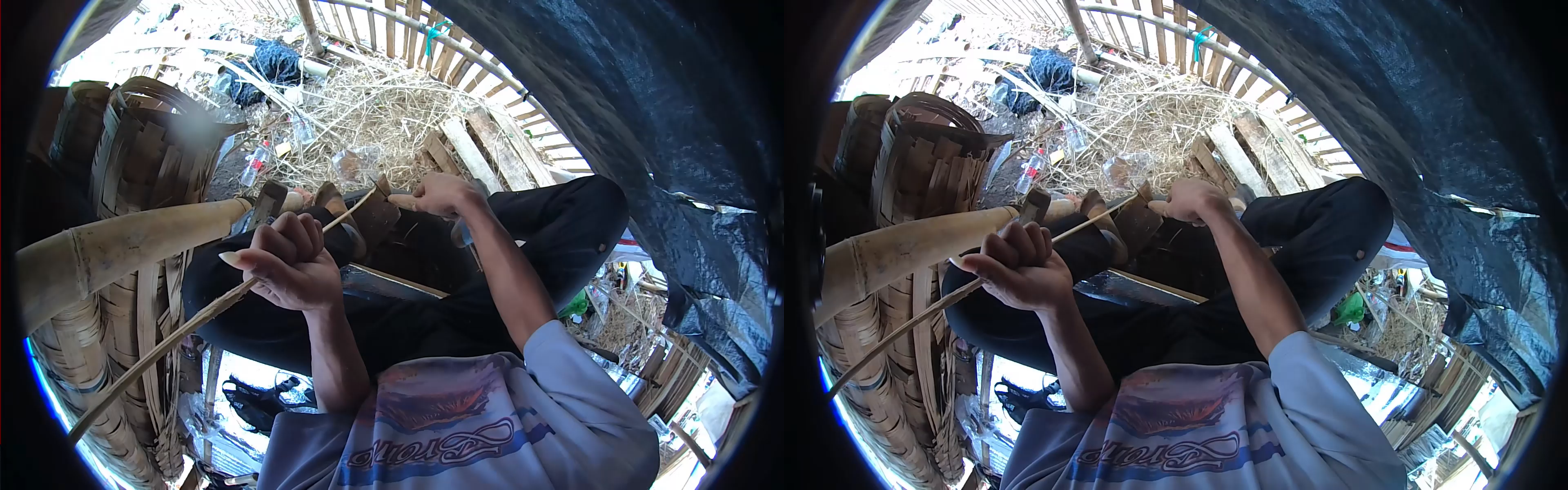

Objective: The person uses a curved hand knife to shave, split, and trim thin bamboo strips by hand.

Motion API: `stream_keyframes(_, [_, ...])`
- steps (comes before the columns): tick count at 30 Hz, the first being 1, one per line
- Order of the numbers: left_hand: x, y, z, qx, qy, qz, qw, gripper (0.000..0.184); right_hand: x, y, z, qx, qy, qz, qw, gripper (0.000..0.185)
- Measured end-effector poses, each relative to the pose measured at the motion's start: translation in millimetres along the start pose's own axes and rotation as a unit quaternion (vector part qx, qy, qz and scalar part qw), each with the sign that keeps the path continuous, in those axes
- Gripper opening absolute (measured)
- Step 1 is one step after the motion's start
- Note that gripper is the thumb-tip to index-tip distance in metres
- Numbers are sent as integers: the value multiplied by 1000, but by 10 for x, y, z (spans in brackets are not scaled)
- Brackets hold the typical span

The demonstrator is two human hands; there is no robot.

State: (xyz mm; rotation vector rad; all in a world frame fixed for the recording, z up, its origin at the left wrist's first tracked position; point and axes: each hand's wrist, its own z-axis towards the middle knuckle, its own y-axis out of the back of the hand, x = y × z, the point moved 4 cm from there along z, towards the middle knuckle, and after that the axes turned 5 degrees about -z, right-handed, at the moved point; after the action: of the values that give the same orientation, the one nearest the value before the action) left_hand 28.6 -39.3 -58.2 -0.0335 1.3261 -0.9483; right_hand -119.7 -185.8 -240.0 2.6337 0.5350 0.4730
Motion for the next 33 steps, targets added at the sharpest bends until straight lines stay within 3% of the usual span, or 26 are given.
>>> stream_keyframes(5, [-21,85,4,-26,0,5,1000,53,86,305,-551,-30,71,-15,997,40])
stream_keyframes(8, [-8,41,6,-18,-6,10,1000,54,28,356,-705,10,9,58,998,42])
stream_keyframes(10, [42,65,34,-13,13,2,1000,53,-126,248,-403,9,54,127,990,44])
stream_keyframes(13, [248,69,-73,-13,19,27,999,52,20,120,-315,37,60,32,997,45])
stream_keyframes(15, [235,45,-89,-14,-20,57,998,52,45,112,-380,71,60,42,995,45])
stream_keyframes(17, [74,150,18,21,-27,7,999,51,-90,129,-451,21,72,54,996,45])
stream_keyframes(18, [-8,201,38,0,-16,-7,1000,52,-252,98,-381,-38,132,35,990,45])
stream_keyframes(20, [-189,187,90,-21,-10,-24,999,53,-330,293,-682,-31,108,62,992,44])
stream_keyframes(24, [-291,125,63,25,15,-88,996,55,-591,185,-876,8,43,164,985,43])
stream_keyframes(33, [-100,159,58,10,42,-30,999,53,-418,113,-956,-32,46,98,994,40])
